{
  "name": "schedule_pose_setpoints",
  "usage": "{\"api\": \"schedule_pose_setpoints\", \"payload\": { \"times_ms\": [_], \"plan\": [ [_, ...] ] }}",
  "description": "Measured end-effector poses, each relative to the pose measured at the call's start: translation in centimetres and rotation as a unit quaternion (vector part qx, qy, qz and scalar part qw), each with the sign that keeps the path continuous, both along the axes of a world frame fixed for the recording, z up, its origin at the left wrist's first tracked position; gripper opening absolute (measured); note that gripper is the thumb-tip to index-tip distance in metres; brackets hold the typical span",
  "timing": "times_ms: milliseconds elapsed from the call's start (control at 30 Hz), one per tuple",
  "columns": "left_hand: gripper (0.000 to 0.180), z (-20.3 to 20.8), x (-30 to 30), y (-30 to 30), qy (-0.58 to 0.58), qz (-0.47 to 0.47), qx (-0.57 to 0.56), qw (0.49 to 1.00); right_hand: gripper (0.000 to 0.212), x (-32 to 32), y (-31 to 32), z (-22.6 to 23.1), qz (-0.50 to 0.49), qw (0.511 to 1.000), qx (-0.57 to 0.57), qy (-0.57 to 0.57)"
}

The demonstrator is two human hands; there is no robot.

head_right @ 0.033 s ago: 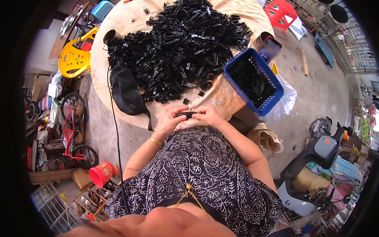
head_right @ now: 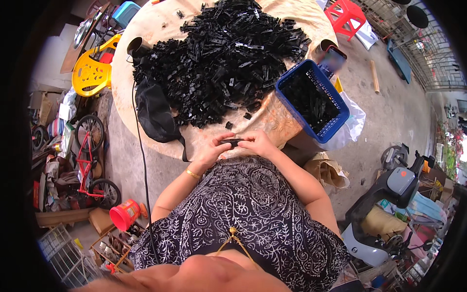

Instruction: The person assembles small plastic components together by hand and places the assembled pieces into a basket.

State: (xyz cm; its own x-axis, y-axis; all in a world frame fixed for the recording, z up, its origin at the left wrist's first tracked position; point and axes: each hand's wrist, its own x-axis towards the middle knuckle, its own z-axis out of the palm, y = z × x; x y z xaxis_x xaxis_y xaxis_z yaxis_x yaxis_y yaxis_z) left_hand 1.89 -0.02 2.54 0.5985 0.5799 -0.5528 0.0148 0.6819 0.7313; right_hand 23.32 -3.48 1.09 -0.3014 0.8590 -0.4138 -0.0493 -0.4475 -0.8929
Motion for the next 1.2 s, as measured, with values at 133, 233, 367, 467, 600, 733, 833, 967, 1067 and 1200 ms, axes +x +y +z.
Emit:
{"api": "schedule_pose_setpoints", "payload": {
  "times_ms": [133,233,367,467,600,733,833,967,1067,1200],
  "plan": [
    [0.039,-0.3,4.2,0.0,-0.064,0.004,0.193,0.979,0.014,3.3,-1.6,2.8,-0.079,0.977,0.097,-0.173],
    [0.032,-2.0,6.9,3.2,0.19,-0.051,0.439,0.877,0.011,8.2,-2.1,7.4,-0.244,0.916,0.146,-0.281],
    [0.023,-2.4,9.2,6.8,0.282,0.001,0.617,0.734,0.021,14.1,-2.4,6.7,-0.373,0.8,0.142,-0.449],
    [0.024,-1.8,9.7,6.7,0.309,-0.054,0.623,0.717,0.025,12.3,-1.1,6.3,-0.354,0.682,0.291,-0.57],
    [0.027,-4.5,8.8,5.1,0.34,-0.14,0.631,0.683,0.017,6.1,1.8,5.2,-0.18,0.747,0.419,-0.484],
    [0.022,-5.2,7.9,4.6,0.333,-0.133,0.627,0.691,0.03,2.4,6.9,-1.2,-0.018,0.733,0.468,-0.494],
    [0.021,-4.5,6.5,4.5,0.305,-0.077,0.622,0.717,0.033,1.2,8.7,-2.0,0.089,0.715,0.396,-0.57],
    [0.023,-3.2,3.1,2.8,0.253,-0.036,0.561,0.787,0.035,1.2,9.3,-2.1,0.109,0.689,0.414,-0.585],
    [0.019,-4.2,0.8,1.3,0.26,-0.025,0.445,0.857,0.031,2.0,8.5,-1.9,0.047,0.736,0.43,-0.521],
    [0.02,-5.1,-0.8,0.5,0.158,0.07,0.146,0.974,0.024,1.1,6.4,0.0,-0.073,0.855,0.357,-0.37]
  ]
}}
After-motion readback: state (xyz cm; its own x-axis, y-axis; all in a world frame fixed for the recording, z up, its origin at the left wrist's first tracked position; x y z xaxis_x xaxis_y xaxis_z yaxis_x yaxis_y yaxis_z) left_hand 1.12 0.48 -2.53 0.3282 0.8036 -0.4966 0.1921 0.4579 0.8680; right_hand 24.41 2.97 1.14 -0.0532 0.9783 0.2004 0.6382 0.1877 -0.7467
